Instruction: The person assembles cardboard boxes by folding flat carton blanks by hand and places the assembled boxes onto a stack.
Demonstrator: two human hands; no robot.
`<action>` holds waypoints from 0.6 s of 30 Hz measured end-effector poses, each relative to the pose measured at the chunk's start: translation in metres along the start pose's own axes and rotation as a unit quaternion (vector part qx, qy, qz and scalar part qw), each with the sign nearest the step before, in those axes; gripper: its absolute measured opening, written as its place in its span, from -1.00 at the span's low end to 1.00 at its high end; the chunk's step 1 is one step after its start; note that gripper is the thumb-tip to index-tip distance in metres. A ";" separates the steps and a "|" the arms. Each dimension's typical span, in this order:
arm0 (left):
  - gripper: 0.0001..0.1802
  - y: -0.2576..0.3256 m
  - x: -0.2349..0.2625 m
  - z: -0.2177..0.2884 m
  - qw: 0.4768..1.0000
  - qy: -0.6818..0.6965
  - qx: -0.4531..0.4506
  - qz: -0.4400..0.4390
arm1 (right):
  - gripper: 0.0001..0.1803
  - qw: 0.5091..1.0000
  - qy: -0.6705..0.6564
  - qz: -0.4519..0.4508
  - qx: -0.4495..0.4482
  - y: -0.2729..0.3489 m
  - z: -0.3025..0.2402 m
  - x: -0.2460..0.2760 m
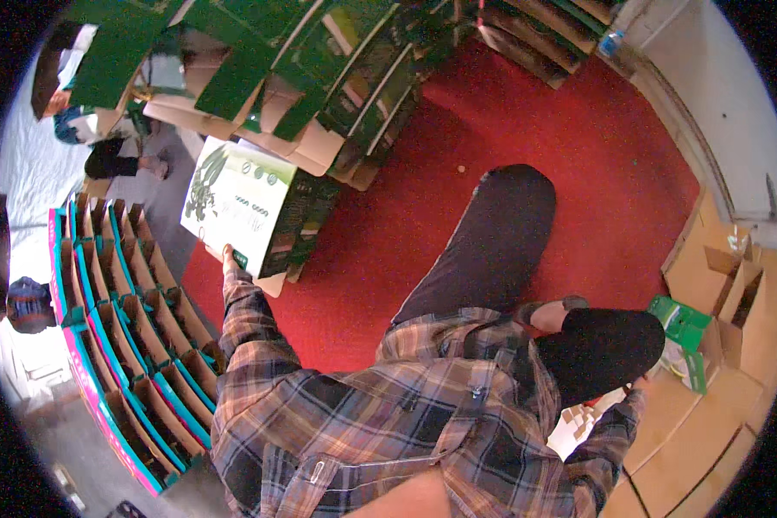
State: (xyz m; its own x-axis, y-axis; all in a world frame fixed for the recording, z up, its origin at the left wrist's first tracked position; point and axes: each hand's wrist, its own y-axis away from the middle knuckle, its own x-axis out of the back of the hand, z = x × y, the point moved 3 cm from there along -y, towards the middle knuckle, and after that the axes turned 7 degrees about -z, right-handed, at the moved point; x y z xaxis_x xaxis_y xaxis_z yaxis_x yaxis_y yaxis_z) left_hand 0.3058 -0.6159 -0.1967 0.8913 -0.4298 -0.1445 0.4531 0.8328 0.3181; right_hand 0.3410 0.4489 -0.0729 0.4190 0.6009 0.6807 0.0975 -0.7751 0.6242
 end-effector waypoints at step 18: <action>-0.51 0.042 0.013 -0.004 0.824 -0.562 0.005 0.071 | -0.71 0.984 -0.039 -0.089 0.148 -0.021 0.138 -0.045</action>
State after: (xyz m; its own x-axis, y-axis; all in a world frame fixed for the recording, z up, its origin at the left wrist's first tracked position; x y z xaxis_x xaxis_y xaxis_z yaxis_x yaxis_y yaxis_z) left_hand 0.3368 -0.5853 -0.1895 0.3555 -0.3844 0.8520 0.3402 0.9022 0.2652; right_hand 0.4448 0.4114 -0.1699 0.4392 0.7240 0.5319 0.4294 -0.6893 0.5835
